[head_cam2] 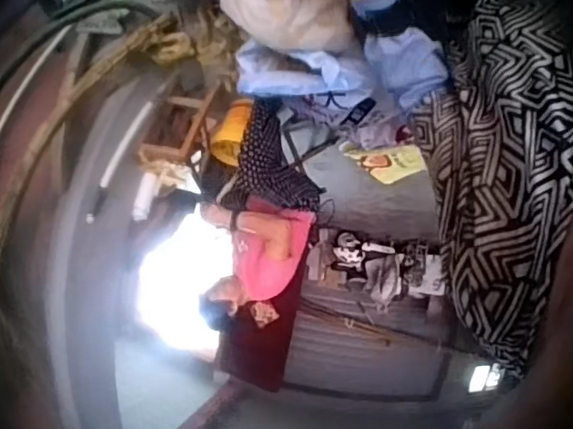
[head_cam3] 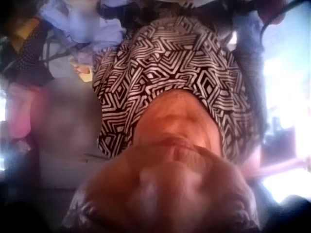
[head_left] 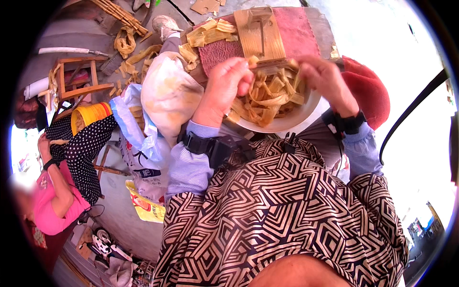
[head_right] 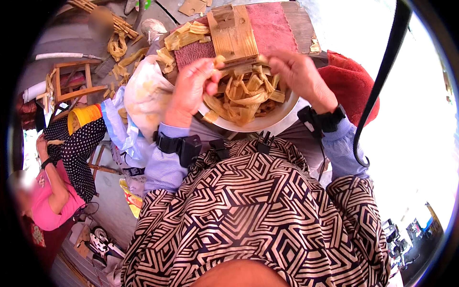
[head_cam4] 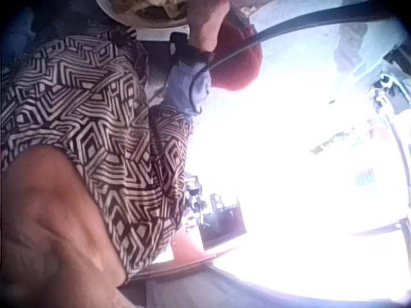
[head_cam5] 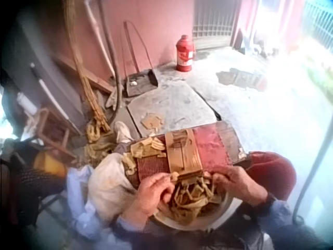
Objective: The person is weaving and tying thin strips of bamboo together by hand, picking them from a bowl and adding them to a growing bundle.
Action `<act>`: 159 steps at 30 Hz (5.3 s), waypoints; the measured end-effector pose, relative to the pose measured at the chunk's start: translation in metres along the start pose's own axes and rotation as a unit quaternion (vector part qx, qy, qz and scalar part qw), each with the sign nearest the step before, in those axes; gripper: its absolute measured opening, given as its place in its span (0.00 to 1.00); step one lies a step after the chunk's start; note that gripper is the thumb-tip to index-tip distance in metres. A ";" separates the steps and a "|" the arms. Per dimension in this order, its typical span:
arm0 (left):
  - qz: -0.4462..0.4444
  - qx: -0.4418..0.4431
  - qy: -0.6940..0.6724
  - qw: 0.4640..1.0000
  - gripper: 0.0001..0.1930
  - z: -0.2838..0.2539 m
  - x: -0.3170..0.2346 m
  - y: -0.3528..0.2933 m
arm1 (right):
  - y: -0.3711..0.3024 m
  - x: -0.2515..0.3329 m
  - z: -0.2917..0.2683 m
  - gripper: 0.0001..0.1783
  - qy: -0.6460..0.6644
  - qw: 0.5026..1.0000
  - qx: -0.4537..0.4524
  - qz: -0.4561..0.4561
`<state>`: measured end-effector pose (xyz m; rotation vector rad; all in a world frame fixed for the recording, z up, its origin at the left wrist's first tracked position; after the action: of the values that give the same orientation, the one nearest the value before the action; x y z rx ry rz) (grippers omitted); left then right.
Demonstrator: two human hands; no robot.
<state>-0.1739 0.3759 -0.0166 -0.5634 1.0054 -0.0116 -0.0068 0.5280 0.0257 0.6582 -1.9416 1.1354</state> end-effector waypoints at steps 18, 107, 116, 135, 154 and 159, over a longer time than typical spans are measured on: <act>0.325 0.318 -0.080 0.887 0.16 0.165 -0.124 -0.207 | 0.039 -0.068 0.016 0.16 -0.436 0.881 -0.085 -0.164; -0.074 -0.302 0.790 0.529 0.12 -0.074 -0.022 -0.200 | -0.254 -0.171 -0.270 0.14 -0.105 0.932 -0.332 0.096; 0.235 0.211 0.462 0.829 0.27 0.114 -0.025 -0.099 | -0.091 0.023 0.085 0.13 -0.173 0.938 0.106 -0.280; 0.207 -0.003 0.723 0.659 0.16 0.036 -0.017 -0.096 | -0.098 0.024 0.042 0.04 -0.306 0.919 -0.012 -0.248; 0.164 -0.010 0.365 0.916 0.16 0.067 -0.020 -0.006 | -0.051 -0.008 0.077 0.17 0.192 0.970 0.150 0.002; 0.061 0.023 0.044 0.997 0.16 0.067 0.002 -0.007 | -0.040 0.017 0.073 0.17 0.416 0.899 0.130 -0.035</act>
<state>-0.1178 0.3991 0.0121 -0.4620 1.1211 0.0482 -0.0135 0.4444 0.0372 0.2820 -1.0398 1.3518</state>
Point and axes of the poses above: each hand's wrist, its own y-axis towards the middle knuckle, its own z-axis out of the palm, x = y × z, the point moved 6 cm from there along y, towards the middle knuckle, and after that the axes turned 3 degrees about x, right-handed, at the moved point
